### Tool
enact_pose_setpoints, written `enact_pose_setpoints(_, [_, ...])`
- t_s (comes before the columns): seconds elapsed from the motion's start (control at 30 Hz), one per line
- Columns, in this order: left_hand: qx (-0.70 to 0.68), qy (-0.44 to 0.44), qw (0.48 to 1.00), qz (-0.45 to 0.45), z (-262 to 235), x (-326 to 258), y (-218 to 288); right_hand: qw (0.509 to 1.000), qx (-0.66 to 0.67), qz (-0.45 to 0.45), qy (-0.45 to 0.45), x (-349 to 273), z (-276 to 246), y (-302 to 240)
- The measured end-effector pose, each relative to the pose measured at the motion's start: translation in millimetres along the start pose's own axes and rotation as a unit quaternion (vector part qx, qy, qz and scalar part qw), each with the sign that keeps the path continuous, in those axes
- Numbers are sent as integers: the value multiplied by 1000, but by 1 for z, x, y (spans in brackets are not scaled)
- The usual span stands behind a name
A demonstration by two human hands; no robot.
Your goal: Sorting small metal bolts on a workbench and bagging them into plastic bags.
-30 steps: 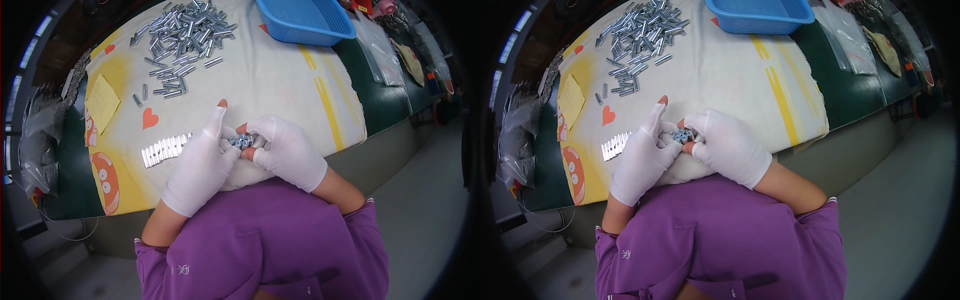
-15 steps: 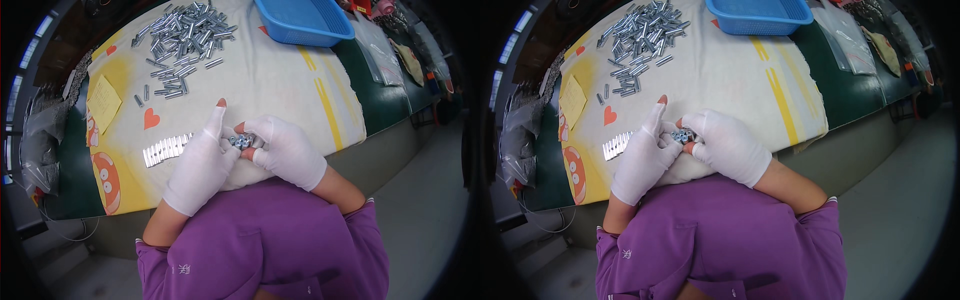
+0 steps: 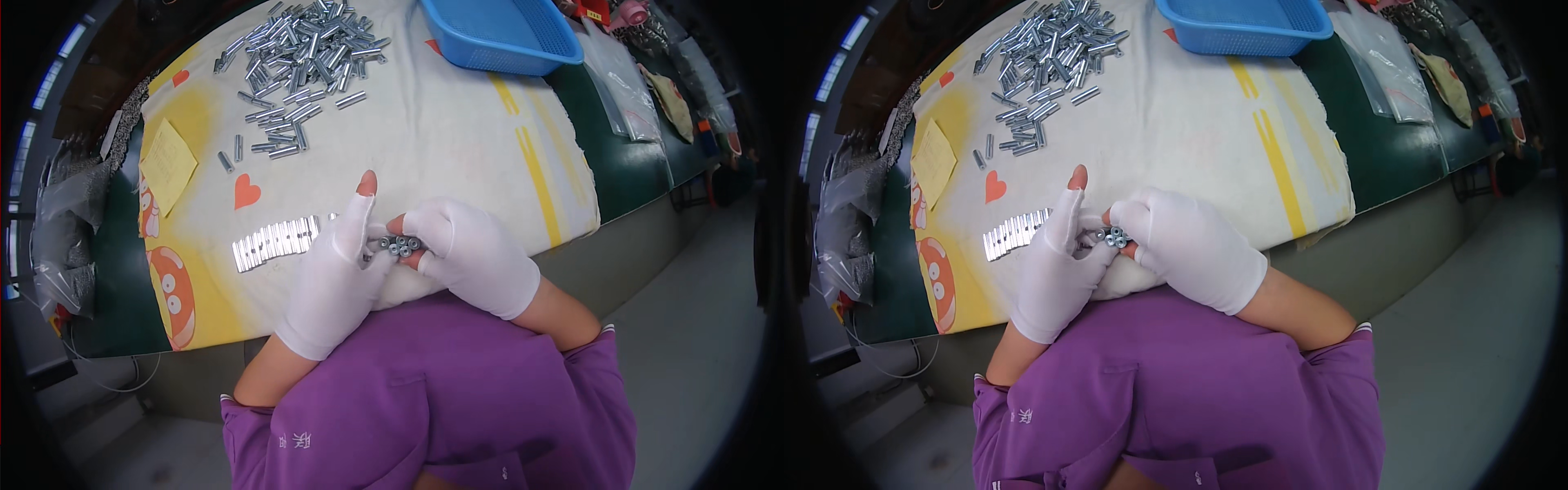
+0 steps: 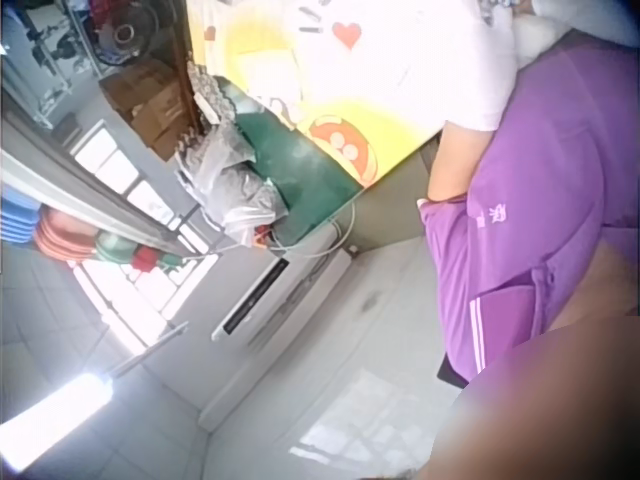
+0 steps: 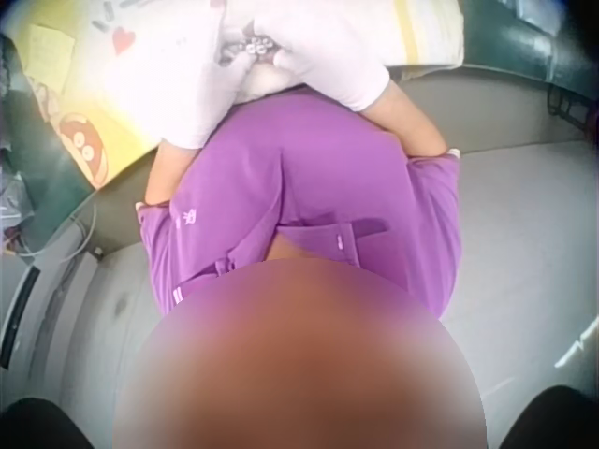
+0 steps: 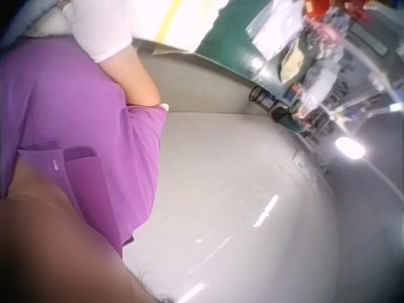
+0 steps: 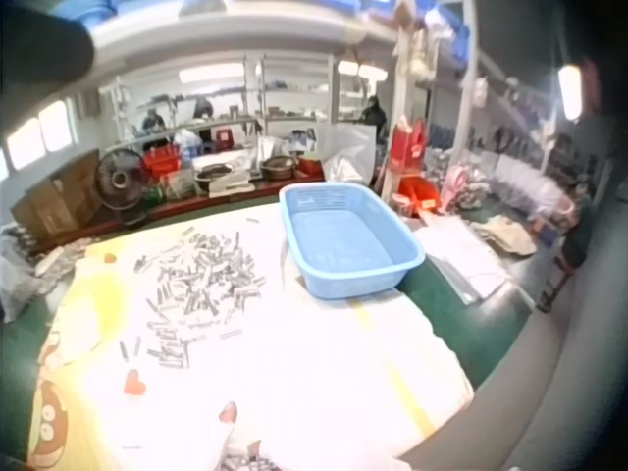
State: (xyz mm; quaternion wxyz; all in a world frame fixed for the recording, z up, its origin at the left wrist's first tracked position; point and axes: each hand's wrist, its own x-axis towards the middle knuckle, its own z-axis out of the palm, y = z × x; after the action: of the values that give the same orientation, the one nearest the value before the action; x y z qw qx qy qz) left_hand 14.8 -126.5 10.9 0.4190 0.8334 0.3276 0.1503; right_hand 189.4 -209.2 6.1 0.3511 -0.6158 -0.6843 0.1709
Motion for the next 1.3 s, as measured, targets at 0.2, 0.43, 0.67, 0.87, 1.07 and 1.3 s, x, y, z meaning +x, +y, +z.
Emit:
enact_pose_setpoints(0.2, [-6,50,994,101,8,0,-8,999,-35,-21,-4,0,-6,-2])
enact_pose_setpoints(0.43, [32,39,994,98,13,3,-7,1000,-5,-1,-1,0,-1,4])
enact_pose_setpoints(0.67, [58,43,982,173,15,2,-9,1000,1,-2,12,-6,1,4])
enact_pose_setpoints(0.87, [-9,49,984,173,16,7,-11,1000,-11,-20,7,-3,2,6])
enact_pose_setpoints(1.07, [-1,40,989,144,13,5,-8,1000,-7,-12,-2,-3,0,5])
enact_pose_setpoints(1.3, [22,-8,999,25,-2,15,10,990,101,89,-51,9,-10,5])
